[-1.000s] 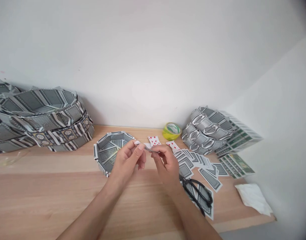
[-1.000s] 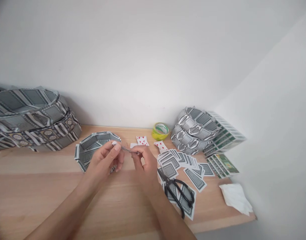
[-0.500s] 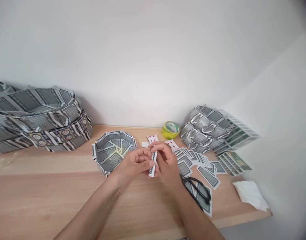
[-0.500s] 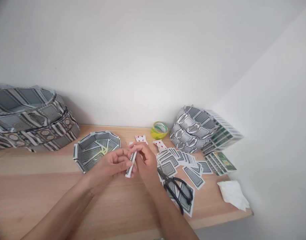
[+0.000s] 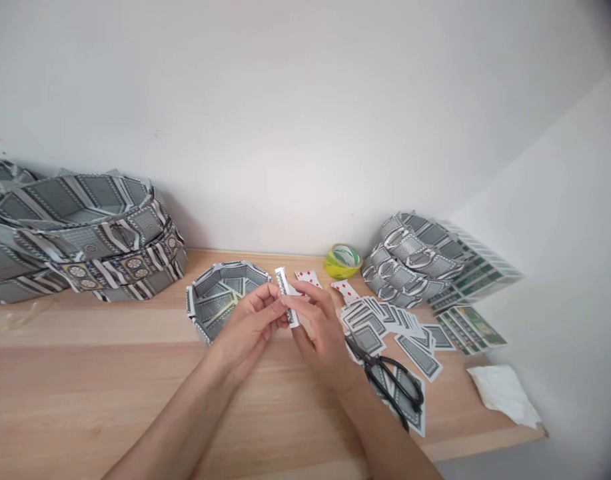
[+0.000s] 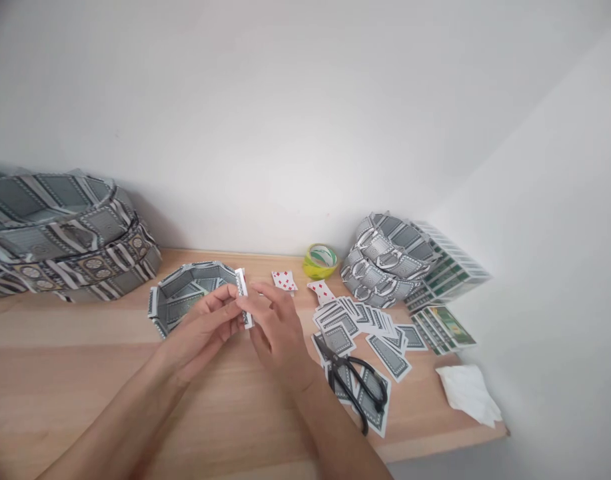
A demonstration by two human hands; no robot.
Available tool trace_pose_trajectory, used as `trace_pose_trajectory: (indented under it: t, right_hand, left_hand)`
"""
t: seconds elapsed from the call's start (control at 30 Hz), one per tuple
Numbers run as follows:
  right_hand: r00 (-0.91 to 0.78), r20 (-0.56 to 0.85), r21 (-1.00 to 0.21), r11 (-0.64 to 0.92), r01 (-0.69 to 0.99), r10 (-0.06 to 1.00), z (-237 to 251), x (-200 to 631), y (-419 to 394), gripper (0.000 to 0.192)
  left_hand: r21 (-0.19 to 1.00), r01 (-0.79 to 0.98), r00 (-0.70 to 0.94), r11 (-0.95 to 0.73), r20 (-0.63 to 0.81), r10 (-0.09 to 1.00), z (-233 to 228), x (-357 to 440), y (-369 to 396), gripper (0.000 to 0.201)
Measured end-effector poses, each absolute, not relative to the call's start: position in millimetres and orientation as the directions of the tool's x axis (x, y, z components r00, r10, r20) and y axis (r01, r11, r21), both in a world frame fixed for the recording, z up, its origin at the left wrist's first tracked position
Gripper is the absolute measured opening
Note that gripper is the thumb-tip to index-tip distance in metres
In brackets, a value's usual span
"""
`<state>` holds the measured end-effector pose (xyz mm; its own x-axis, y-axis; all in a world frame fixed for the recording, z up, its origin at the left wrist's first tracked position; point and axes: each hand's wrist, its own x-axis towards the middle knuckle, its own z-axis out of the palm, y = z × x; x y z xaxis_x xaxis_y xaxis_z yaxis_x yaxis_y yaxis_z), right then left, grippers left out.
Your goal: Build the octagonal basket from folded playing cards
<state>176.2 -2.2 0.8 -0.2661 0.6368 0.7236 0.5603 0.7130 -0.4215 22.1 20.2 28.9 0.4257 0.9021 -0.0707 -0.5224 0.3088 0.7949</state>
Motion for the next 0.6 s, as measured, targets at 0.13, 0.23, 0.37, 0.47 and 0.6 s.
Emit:
trace_pose_trajectory:
  t: [0.13,0.23,0.37,0.47,0.6]
  right_hand:
    - [-0.269,0.765,-0.351,0.728,0.588,0.586,-1.3,177.8,-1.8,0.051]
    - [-0.216,0.796,-0.352,0.722,0.595,0.566,-1.7,177.8,-3.0,0.046]
    - [-0.104,0.823,-0.399,0.697,0.595,0.559,-0.5,178.0,-4.2,0.036]
    - [-0.082,0.798,-0.455,0.686,0.567,0.597,2.0,179.2,-4.8,0.031]
    - [-0.092,0.731,-0.537,0.654,0.534,0.676,6.6,180.1,-4.7,0.022]
  left_hand:
    - [0.773,-0.552,0.417,0.312,-0.068,0.906,29.2,25.1,18.1,0.020]
    - [0.736,-0.571,0.441,0.363,-0.098,0.892,30.8,27.9,17.3,0.019]
    - [0.734,-0.555,0.421,0.391,-0.157,0.893,29.7,28.2,18.0,0.022]
    - [0.821,-0.476,0.387,0.315,-0.126,0.913,27.0,24.9,20.0,0.030]
    - [0.955,-0.264,0.305,0.136,-0.051,0.951,26.1,21.2,23.3,0.032]
